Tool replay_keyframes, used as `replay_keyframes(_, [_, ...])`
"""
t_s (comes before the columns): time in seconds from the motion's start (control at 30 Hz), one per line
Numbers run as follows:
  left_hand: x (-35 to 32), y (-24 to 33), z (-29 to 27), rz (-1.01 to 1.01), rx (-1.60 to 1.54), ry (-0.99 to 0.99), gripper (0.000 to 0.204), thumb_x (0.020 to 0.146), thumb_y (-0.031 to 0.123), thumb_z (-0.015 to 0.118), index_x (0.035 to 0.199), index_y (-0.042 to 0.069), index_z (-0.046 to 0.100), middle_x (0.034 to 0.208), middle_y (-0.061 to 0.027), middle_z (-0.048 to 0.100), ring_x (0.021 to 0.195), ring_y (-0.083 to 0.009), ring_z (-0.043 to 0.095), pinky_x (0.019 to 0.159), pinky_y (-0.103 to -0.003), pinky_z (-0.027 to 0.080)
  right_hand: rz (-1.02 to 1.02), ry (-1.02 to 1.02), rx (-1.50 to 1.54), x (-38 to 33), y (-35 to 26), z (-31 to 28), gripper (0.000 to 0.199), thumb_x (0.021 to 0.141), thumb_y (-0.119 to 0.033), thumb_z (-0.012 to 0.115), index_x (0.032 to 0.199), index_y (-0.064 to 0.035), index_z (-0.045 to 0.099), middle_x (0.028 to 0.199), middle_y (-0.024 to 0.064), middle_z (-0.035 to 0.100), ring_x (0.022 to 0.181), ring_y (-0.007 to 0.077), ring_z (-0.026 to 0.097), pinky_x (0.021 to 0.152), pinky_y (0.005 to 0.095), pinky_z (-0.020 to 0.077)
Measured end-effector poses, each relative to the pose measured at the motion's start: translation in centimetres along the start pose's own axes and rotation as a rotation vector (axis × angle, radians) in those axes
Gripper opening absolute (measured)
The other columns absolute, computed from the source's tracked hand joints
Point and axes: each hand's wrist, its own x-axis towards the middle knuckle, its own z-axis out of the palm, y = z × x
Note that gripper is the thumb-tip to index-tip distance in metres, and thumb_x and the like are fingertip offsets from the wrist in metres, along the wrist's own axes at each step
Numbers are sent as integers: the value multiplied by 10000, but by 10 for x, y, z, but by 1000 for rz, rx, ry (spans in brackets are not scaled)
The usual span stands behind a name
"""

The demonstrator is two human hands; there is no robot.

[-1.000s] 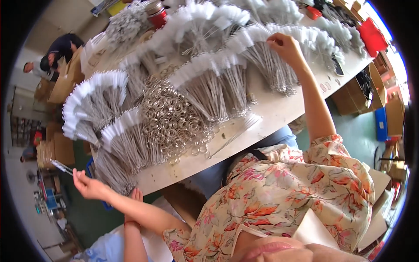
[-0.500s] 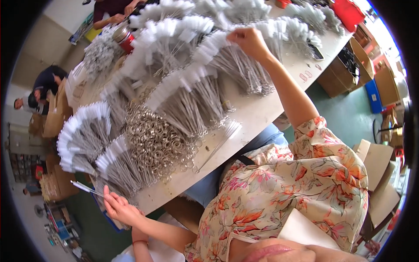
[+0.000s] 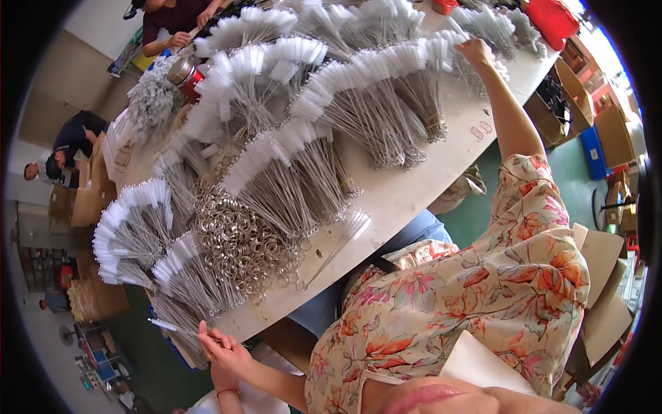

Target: Assembling small wire brushes by threading wire handles into metal rings.

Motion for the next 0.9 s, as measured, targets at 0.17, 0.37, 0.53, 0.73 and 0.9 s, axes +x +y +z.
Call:
replay_keyframes(0.17, [-13, 9, 4, -107, 13, -108, 340, 950, 298, 445, 1162, 37, 498, 753, 16, 424, 556, -23, 301, 441, -166, 241, -74, 20, -114, 12, 10, 10, 324, 659, -424, 675, 852, -165, 704, 948, 111, 662, 907, 267, 623, 797, 389, 480])
replay_keyframes(0.37, [-19, 8, 15, -89, -171, -76, 338, 938, 317, 463, 1104, 29, 522, 746, 20, 380, 599, -49, 300, 502, -188, 267, -188, 458, -6, 50, 5, 0, 265, 792, -368, 532, 848, -156, 679, 902, 135, 654, 866, 358, 617, 730, 437, 498])
replay_keyframes(0.53, [-14, 3, 58, 66, -144, -268, 273, 917, 262, 476, 972, 16, 581, 633, 47, 304, 545, -51, 275, 480, -207, 239, -856, 813, 6, -61, -85, -112, 187, 896, -140, 414, 947, -87, 587, 890, 85, 590, 813, 236, 588, 710, 355, 467])
replay_keyframes(0.73, [-31, 19, 113, 411, 76, -417, 261, 922, 102, 477, 1113, -60, 550, 683, -33, 519, 530, -64, 462, 448, -190, 387, -1093, -813, 1404, -333, -239, -52, 213, 919, -126, 377, 978, -6, 543, 1148, 114, 517, 1100, 225, 506, 960, 374, 419])
replay_keyframes(0.9, [-12, 4, 126, 639, 347, -314, 251, 840, 10, 563, 1091, 22, 569, 832, -74, 565, 620, -139, 559, 547, -248, 447, -836, -1519, 1381, -475, -280, -35, 223, 947, -192, 454, 1084, -29, 520, 1073, 83, 528, 987, 142, 505, 842, 283, 434])
